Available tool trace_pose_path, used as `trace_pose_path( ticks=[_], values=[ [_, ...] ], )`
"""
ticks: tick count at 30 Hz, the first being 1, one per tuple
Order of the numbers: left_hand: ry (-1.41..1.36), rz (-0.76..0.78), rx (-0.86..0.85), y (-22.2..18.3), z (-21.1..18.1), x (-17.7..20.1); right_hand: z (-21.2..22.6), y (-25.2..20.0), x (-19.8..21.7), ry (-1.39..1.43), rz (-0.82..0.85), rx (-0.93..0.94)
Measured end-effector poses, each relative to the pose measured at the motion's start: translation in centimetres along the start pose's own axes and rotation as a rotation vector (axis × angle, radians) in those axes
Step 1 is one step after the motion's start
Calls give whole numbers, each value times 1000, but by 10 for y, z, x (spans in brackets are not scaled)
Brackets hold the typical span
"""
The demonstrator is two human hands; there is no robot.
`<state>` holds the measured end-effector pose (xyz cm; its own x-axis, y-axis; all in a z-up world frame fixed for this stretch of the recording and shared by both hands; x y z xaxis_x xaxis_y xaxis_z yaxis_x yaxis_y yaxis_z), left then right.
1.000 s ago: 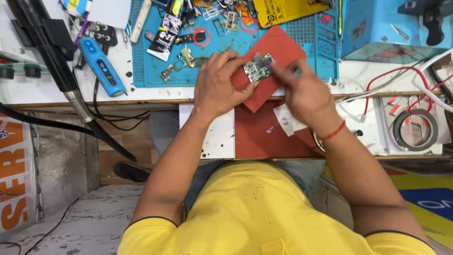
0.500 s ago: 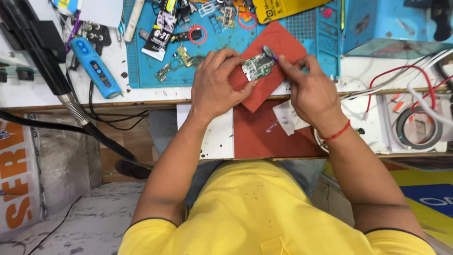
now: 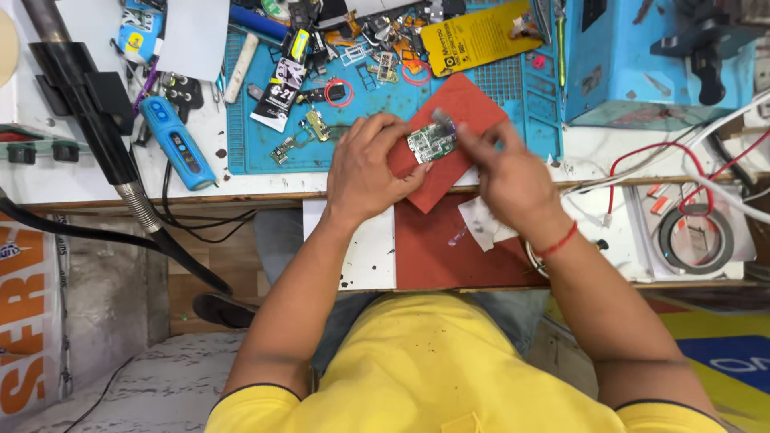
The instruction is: The person applies a substance to a circuit board using a brush and then uses a thin metal tool to scrape and manipulate parts of the board while it rests on a red mat.
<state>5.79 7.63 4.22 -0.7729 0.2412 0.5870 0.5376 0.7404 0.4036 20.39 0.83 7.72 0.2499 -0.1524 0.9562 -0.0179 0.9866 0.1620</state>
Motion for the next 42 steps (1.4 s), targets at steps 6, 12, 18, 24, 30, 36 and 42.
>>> trace_pose_path(
  ticks=[6, 12, 18, 24, 30, 36, 42],
  values=[
    [-6, -2, 25, -1, 1, -3, -10, -4, -12, -37, 49, -66],
    [-8, 10, 33, -2, 5, -2, 1, -11, -11, 71, 21, 39],
    [-22, -3, 2, 0, -1, -1, 4, -30, -23, 30, 93, 15],
    [-1, -6, -16, 0, -5, 2, 5, -27, -22, -5, 144, 38],
    [0, -2, 1, 1, -4, 1, 11, -10, 0, -11, 55, 51],
    [3, -7, 10, -1, -1, 1, 10, -1, 8, 18, -23, -14],
    [0, 30, 63, 1, 3, -1, 19, 14, 4, -5, 77, 8]
  ],
)
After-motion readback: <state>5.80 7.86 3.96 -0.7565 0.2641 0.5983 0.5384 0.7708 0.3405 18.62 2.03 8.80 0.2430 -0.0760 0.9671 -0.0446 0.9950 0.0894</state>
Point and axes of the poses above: each hand's wrist, its own y-axis towards the middle knuckle, its own x-axis out of the back of the hand, z = x × y, the point moved 10 cm from there along y, towards the middle knuckle, and after that the axes turned 7 degrees about -y, right-handed, at the moved point
